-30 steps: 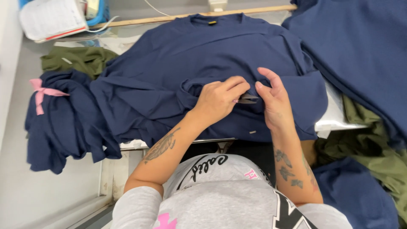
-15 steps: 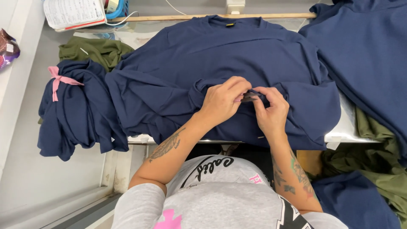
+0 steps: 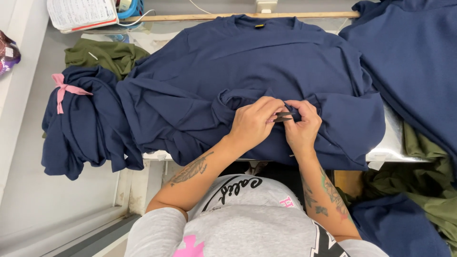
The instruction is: Trimming loose threads from a blue t-shirt using small thread snips at a garment factory workstation.
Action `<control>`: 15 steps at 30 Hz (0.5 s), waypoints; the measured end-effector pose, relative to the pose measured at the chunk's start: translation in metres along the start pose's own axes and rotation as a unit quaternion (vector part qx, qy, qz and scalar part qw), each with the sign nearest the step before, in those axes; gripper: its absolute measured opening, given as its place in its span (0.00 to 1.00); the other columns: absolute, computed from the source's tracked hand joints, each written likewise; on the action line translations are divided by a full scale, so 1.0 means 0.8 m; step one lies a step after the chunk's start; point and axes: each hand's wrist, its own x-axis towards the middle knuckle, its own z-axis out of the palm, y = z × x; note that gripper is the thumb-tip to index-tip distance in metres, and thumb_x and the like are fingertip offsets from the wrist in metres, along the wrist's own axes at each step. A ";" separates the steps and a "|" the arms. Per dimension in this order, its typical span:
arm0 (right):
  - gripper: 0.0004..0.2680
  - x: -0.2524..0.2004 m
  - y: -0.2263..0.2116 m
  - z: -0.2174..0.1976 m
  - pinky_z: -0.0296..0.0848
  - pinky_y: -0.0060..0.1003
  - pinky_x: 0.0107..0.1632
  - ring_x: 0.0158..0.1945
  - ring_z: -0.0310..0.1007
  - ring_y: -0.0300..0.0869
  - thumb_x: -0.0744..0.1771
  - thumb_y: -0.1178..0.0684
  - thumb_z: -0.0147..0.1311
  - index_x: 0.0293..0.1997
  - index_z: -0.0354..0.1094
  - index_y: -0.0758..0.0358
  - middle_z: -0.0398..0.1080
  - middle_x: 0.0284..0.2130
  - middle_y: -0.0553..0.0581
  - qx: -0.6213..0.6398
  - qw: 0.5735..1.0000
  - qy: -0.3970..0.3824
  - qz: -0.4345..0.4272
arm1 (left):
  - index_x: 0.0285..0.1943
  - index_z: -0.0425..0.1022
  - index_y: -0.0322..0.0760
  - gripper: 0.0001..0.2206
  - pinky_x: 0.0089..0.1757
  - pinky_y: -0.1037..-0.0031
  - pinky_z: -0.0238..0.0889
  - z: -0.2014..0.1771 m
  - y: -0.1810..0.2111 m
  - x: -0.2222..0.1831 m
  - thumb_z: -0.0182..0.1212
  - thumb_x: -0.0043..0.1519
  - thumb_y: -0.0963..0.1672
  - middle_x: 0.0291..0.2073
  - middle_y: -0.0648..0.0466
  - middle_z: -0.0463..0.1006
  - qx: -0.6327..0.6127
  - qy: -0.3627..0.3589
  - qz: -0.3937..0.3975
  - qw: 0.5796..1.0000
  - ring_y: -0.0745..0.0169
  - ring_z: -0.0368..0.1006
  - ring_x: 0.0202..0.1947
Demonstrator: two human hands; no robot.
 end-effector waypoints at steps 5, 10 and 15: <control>0.04 -0.003 0.002 0.002 0.71 0.44 0.54 0.40 0.77 0.52 0.67 0.55 0.68 0.40 0.78 0.61 0.76 0.30 0.56 0.012 1.000 0.024 -0.001 | 0.48 0.78 0.50 0.07 0.33 0.72 0.75 0.014 -0.012 -0.009 0.53 0.68 0.46 0.36 0.61 0.77 0.003 0.030 -0.004 1.000 0.57 0.80 0.31; 0.04 -0.004 0.003 0.007 0.71 0.43 0.54 0.41 0.77 0.51 0.66 0.56 0.70 0.41 0.79 0.61 0.76 0.31 0.55 0.023 0.999 0.037 -0.004 | 0.47 0.80 0.53 0.06 0.34 0.75 0.75 0.005 0.002 0.001 0.57 0.67 0.45 0.34 0.63 0.79 -0.043 0.049 -0.050 0.997 0.58 0.80 0.32; 0.04 -0.005 0.001 0.008 0.71 0.45 0.54 0.40 0.77 0.54 0.66 0.58 0.68 0.42 0.78 0.64 0.76 0.31 0.57 0.021 0.999 0.041 -0.018 | 0.45 0.80 0.53 0.08 0.34 0.75 0.76 0.005 0.004 0.004 0.54 0.68 0.47 0.34 0.62 0.79 -0.040 0.052 -0.044 0.997 0.59 0.81 0.33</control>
